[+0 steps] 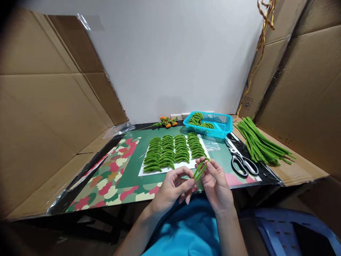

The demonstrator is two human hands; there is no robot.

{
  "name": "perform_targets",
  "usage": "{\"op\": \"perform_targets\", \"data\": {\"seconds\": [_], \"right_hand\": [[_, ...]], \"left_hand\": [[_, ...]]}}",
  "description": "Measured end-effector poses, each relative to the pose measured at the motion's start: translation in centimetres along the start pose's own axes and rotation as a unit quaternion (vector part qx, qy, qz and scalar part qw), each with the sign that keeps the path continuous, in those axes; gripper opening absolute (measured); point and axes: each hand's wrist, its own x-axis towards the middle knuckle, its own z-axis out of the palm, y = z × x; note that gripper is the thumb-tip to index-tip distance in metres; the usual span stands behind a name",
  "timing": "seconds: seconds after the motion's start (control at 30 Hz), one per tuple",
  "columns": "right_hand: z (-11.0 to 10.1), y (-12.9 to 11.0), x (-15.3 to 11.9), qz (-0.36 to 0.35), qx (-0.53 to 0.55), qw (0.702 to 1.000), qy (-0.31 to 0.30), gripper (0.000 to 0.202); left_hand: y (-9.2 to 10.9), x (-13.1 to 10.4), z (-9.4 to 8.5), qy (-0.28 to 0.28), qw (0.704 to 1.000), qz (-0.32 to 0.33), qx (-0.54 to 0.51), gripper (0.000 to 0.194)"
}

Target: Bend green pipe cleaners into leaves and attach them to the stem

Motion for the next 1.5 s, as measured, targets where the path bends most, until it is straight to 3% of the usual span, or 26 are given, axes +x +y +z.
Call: {"op": "perform_targets", "data": {"seconds": [0.3,0.67,0.9,1.07,1.2,1.3,1.37,1.43,1.5], "right_hand": [[0.3,0.0,-0.1,0.004,0.012,1.0,-0.003,0.025],[0.4,0.0,-0.2,-0.001,0.028,1.0,-0.003,0.028],[0.1,-0.1,0.1,0.015,0.036,0.999,-0.006,0.028],[-0.1,0.0,0.1,-0.018,0.005,1.0,-0.019,0.024],[-0.7,0.4,0.0,-0.101,-0.044,0.992,-0.055,0.016],[-1.0,0.8,-0.2,-0.21,-0.122,0.968,-0.066,0.01],[-0.9,0.8,-0.5,-0.292,-0.198,0.933,-0.066,0.006],[-0.6,0.4,-0.9,-0.363,-0.307,0.875,-0.09,0.009],[-0.2,-0.2,-1.3,-0.403,-0.43,0.795,-0.141,0.019]], "left_hand": [[0.1,0.1,0.0,-0.028,0.999,0.016,0.005,0.04],[-0.6,-0.1,0.4,0.036,0.996,0.057,0.053,0.033],[-0.4,-0.2,0.9,0.034,0.993,0.057,0.093,0.035],[-0.4,-0.1,0.9,0.022,0.996,0.041,0.078,0.039],[-0.3,0.3,0.5,0.01,0.998,0.017,0.056,0.046],[0.0,0.6,0.3,0.027,0.999,-0.015,0.017,0.054],[0.1,0.7,0.2,0.048,0.999,-0.022,-0.001,0.061],[0.1,0.7,0.1,0.055,0.998,-0.024,-0.012,0.065],[0.0,0.7,0.0,0.052,0.998,-0.03,-0.02,0.065]]}}
